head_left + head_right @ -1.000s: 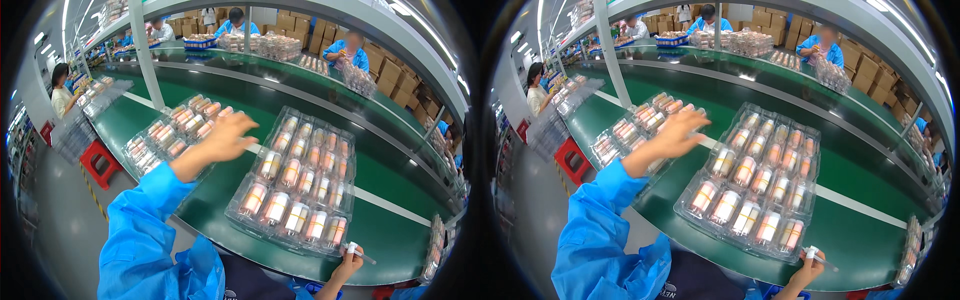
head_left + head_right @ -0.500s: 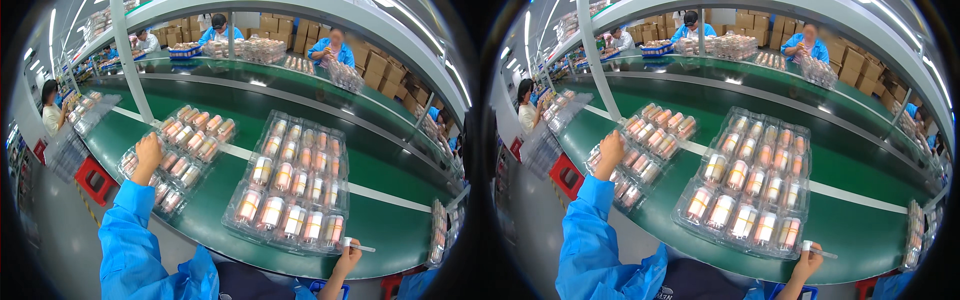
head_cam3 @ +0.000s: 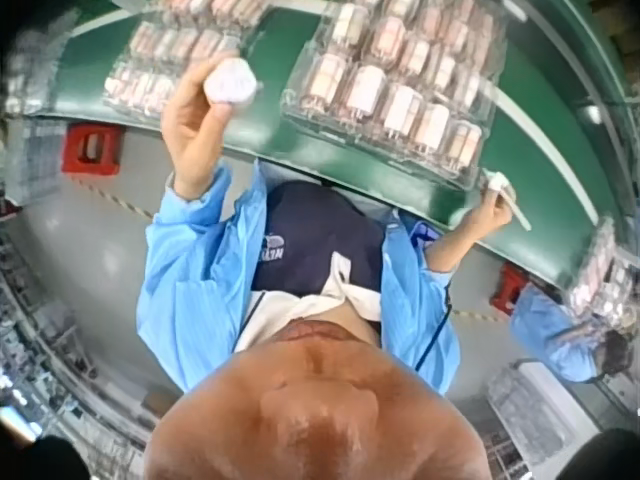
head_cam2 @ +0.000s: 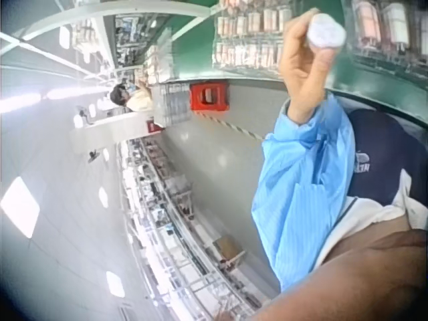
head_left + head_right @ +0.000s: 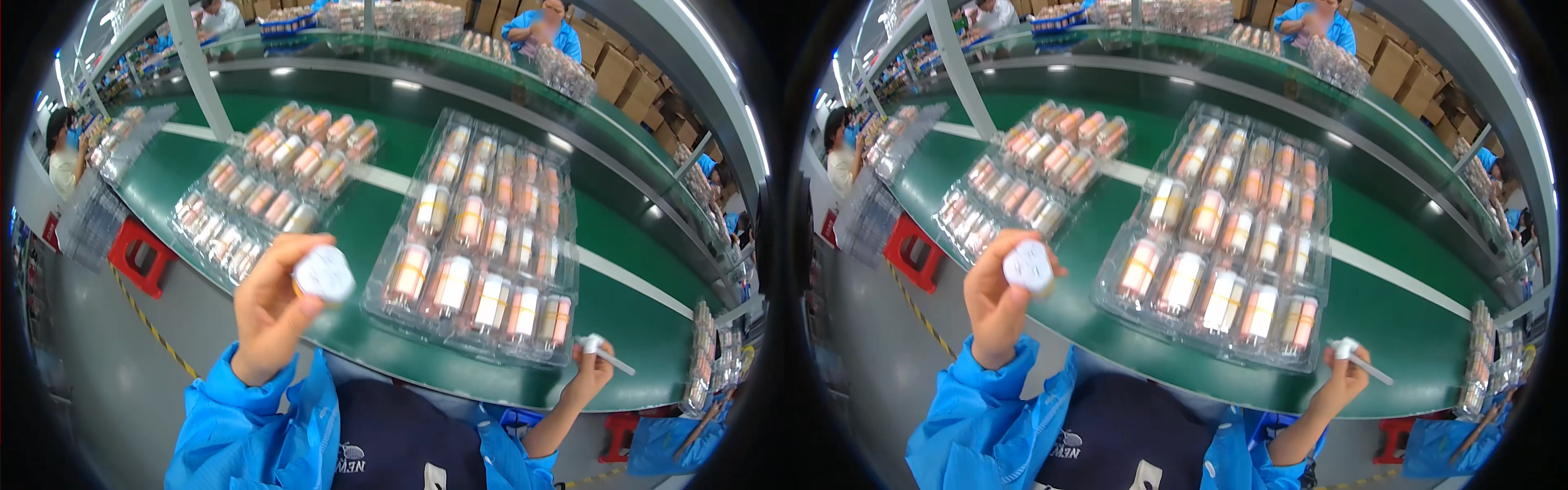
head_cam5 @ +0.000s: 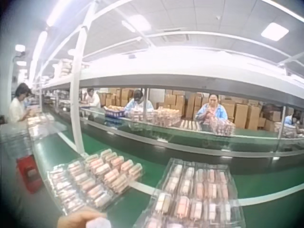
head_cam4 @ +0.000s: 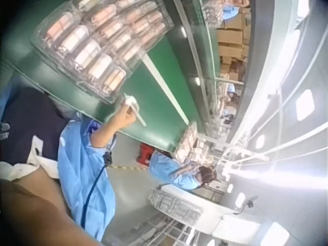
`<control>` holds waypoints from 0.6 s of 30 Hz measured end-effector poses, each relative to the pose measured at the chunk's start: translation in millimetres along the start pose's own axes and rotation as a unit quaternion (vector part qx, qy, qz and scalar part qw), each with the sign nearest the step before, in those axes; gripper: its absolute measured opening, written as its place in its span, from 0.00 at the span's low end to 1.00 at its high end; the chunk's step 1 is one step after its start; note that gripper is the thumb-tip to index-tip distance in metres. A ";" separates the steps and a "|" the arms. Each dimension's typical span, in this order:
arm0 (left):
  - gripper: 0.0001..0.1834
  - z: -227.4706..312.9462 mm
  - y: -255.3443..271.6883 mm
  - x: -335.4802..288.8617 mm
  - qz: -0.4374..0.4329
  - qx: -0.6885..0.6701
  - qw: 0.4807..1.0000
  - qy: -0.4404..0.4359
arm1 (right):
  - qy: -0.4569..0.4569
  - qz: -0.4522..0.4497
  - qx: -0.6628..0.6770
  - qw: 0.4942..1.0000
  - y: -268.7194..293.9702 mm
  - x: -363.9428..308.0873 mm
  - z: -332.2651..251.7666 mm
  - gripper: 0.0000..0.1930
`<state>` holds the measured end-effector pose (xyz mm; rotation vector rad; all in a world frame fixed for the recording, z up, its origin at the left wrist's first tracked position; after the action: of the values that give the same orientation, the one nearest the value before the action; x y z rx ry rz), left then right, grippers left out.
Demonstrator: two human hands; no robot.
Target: The person uses tweezers to insert small white components into cylindrical objects with yellow bands. They repeatedly pick up a cylinder, insert the component, and place it back into a clear plastic tray on a green workbench.
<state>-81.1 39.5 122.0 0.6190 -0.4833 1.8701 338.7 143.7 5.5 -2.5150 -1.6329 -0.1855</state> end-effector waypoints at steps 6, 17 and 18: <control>0.27 3.1 -59.1 -54.2 -0.194 -0.234 0.944 0.127 | 0.159 -0.128 0.148 0.968 -44.8 -41.3 -92.8 0.12; 0.25 -21.6 -70.8 -68.4 -0.213 -0.198 0.948 0.129 | 0.033 -0.388 0.101 0.915 -120.4 -111.6 -117.2 0.12; 0.25 -22.3 -70.4 -67.7 -0.215 -0.195 0.949 0.121 | 0.042 -0.389 0.082 0.917 -121.9 -111.1 -115.7 0.11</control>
<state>1.1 29.1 65.6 0.1995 -0.4927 1.3598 179.1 72.1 105.3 -1.5873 -2.3935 -0.2155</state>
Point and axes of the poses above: each hand's wrist, its own x-axis towards the middle knuckle, its own y-axis out of the back of the hand, z = x × y, the point moved 2 cm from there along x, towards the middle knuckle, and after that the axes turned 8 degrees about -y, right-handed, at the moved point
